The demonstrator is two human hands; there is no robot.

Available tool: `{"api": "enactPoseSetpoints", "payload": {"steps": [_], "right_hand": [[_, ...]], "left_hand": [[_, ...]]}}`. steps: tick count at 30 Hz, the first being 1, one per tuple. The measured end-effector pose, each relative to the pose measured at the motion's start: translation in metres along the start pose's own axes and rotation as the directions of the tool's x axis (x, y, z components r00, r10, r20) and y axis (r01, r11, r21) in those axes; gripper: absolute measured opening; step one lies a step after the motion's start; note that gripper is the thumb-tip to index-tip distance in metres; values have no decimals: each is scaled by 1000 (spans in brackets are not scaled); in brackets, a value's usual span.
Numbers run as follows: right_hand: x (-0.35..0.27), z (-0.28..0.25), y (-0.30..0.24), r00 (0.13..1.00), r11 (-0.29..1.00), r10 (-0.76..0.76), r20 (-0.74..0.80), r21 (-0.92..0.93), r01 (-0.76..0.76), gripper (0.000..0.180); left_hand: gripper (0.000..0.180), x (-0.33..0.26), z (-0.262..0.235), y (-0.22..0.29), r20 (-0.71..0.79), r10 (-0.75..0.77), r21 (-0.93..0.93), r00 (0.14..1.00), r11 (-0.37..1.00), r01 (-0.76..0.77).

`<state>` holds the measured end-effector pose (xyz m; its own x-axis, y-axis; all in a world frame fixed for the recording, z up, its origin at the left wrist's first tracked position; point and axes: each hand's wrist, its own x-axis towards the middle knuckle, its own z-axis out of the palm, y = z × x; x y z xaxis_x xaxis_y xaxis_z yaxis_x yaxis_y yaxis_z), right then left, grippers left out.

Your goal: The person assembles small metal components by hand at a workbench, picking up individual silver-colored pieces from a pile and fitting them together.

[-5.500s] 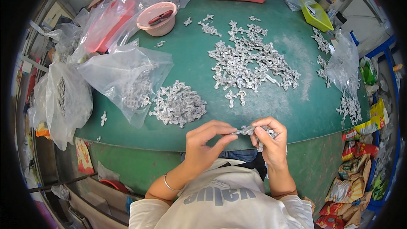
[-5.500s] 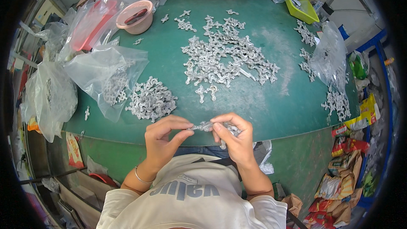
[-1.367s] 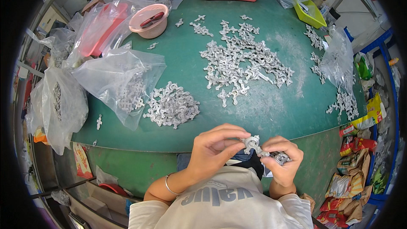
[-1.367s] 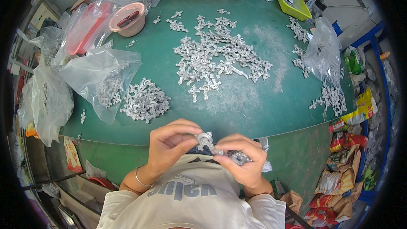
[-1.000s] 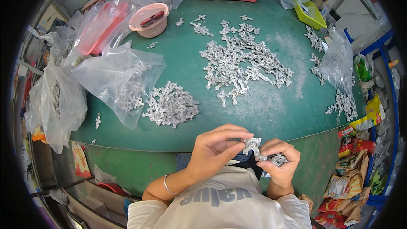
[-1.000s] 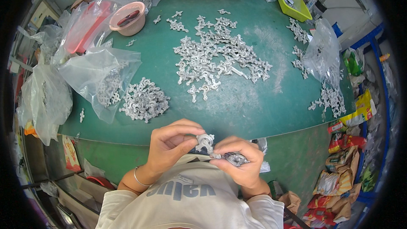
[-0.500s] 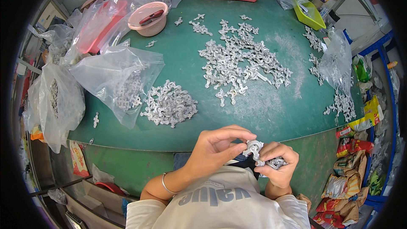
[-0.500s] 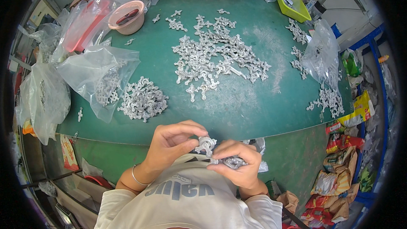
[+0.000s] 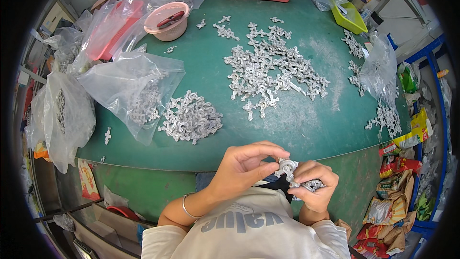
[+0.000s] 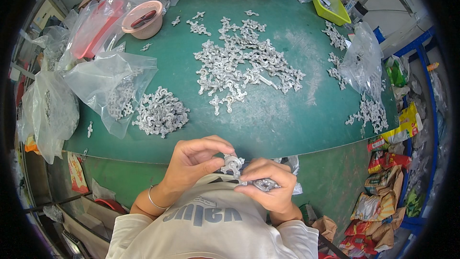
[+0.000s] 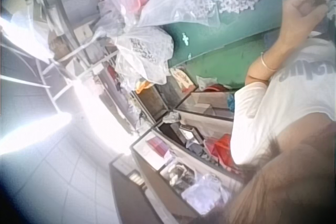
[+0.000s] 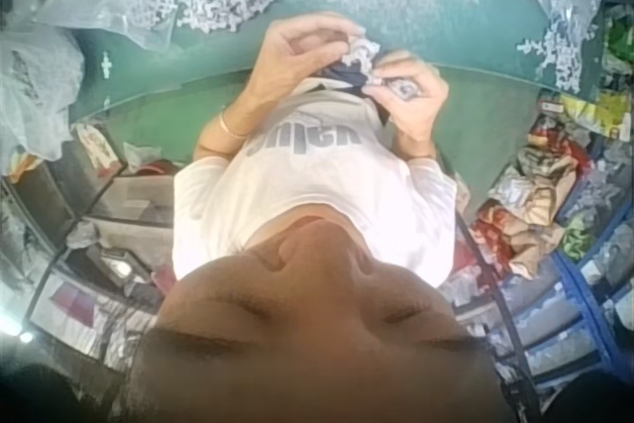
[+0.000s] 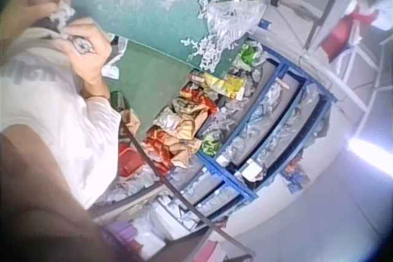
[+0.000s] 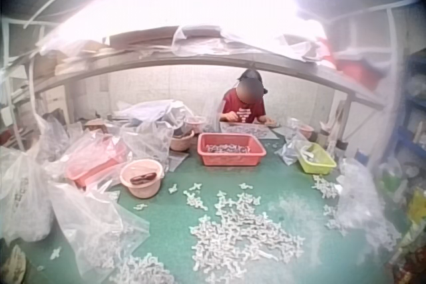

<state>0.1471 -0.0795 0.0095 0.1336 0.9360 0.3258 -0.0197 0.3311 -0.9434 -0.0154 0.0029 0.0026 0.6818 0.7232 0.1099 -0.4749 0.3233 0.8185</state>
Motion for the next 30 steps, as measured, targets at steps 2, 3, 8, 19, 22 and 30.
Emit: {"api": "enactPoseSetpoints", "payload": {"steps": [2,3,8,19,22,30], "right_hand": [[0,0,0,1000,999,-26,-6,-22,26,22],[-1,0,0,1000,999,-26,-6,-23,26,22],[-4,-1,4,982,995,97,-160,39,-92,9],[0,3,12,900,742,435,24,556,-374,20],[2,2,15,853,586,500,147,668,-458,23],[4,3,15,746,294,610,267,799,-525,22]], "left_hand": [[23,0,0,1,-3,8,4,1000,1000,-8],[22,1,0,2,-2,-7,-21,1000,1000,7],[15,-1,0,-1,-65,-52,14,997,998,53],[14,3,2,3,-188,-361,-135,914,931,340],[16,5,0,5,-125,-428,-215,895,893,396],[19,5,-4,1,-47,-499,-345,865,821,455]]}}
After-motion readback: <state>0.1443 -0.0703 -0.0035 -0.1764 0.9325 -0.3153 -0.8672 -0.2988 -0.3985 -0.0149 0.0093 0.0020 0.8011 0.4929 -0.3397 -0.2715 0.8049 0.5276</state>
